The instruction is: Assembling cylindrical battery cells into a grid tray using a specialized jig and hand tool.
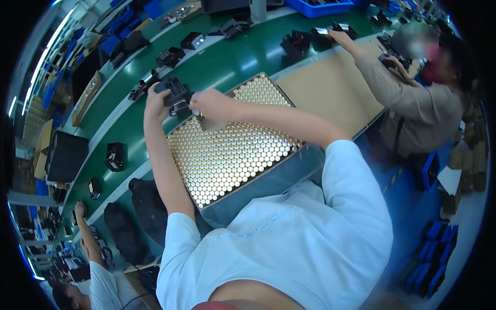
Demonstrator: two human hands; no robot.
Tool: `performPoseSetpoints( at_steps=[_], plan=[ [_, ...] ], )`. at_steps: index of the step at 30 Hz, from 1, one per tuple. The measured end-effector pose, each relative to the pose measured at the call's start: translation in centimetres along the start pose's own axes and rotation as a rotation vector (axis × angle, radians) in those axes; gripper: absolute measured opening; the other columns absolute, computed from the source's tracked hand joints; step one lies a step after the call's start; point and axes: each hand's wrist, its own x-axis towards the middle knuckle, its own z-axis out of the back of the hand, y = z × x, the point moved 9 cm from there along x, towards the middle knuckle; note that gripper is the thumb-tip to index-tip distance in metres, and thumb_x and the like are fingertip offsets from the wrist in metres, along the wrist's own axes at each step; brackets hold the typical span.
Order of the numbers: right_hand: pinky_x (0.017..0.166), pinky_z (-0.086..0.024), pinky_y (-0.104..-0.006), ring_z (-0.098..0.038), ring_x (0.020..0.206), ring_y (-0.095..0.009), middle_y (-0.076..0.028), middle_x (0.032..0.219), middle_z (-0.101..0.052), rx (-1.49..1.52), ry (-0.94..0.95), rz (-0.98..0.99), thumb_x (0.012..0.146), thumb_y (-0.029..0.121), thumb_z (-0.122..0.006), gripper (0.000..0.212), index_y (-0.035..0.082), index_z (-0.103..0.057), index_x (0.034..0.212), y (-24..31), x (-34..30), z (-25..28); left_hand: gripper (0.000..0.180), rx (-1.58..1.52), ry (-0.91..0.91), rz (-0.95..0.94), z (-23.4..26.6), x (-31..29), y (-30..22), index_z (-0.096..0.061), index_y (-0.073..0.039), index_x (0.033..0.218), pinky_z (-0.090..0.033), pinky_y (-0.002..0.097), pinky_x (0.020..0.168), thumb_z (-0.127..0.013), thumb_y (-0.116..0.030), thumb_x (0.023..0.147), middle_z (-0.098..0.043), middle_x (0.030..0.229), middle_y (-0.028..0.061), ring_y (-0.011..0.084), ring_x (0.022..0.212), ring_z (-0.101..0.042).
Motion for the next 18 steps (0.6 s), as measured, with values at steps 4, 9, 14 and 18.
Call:
performPoseSetpoints(
  at_steps=[4, 9, 14, 18],
  plan=[
    [0.064, -0.049, -0.0393, -0.061, 0.067, -0.032, -0.016, 0.08, -0.066, 0.235, -0.203, -0.439, 0.084, 0.022, -0.061, 0.023, -0.001, -0.067, 0.086, -5.7, 3.6, 3.9, 0.033, -0.057, -0.007, 0.066, -1.4, 0.6, 1.0, -0.046, -0.005, 0.122, -0.052, 0.0383, 0.073, -0.056, -0.016, 0.092, -0.054, 0.109, 0.0165, 0.0246, 0.094, -0.056],
    [0.063, -0.049, -0.0447, -0.06, 0.066, -0.04, -0.02, 0.076, -0.067, 0.219, -0.101, -0.455, 0.085, 0.027, -0.058, 0.032, -0.002, -0.067, 0.074, -9.1, 5.6, 2.0, 0.034, -0.032, -0.143, -0.001, -2.8, 0.1, 1.9, -0.047, -0.003, 0.12, -0.052, 0.0365, 0.071, -0.058, -0.019, 0.092, -0.055, 0.106, 0.0161, 0.0231, 0.091, -0.057],
    [0.056, -0.048, -0.0384, -0.058, 0.054, -0.031, -0.012, 0.069, -0.067, 0.205, -0.094, -0.359, 0.084, 0.022, -0.06, 0.028, -0.002, -0.069, 0.074, -8.1, 5.1, 1.1, 0.036, 0.017, -0.238, -0.05, -3.2, -0.1, 3.4, -0.049, -0.001, 0.119, -0.052, 0.0342, 0.069, -0.06, -0.022, 0.092, -0.056, 0.103, 0.0157, 0.0212, 0.086, -0.058],
    [0.059, -0.049, -0.0384, -0.059, 0.057, -0.03, -0.013, 0.073, -0.068, 0.269, -0.144, -0.324, 0.084, 0.021, -0.061, 0.024, 0.0, -0.07, 0.078, -6.9, 5.2, 2.0, 0.042, -0.045, -0.304, -0.067, -0.3, 0.6, 5.3, -0.044, -0.001, 0.122, -0.053, 0.0348, 0.072, -0.063, -0.018, 0.089, -0.053, 0.108, 0.0195, 0.0239, 0.088, -0.058]
  ],
)
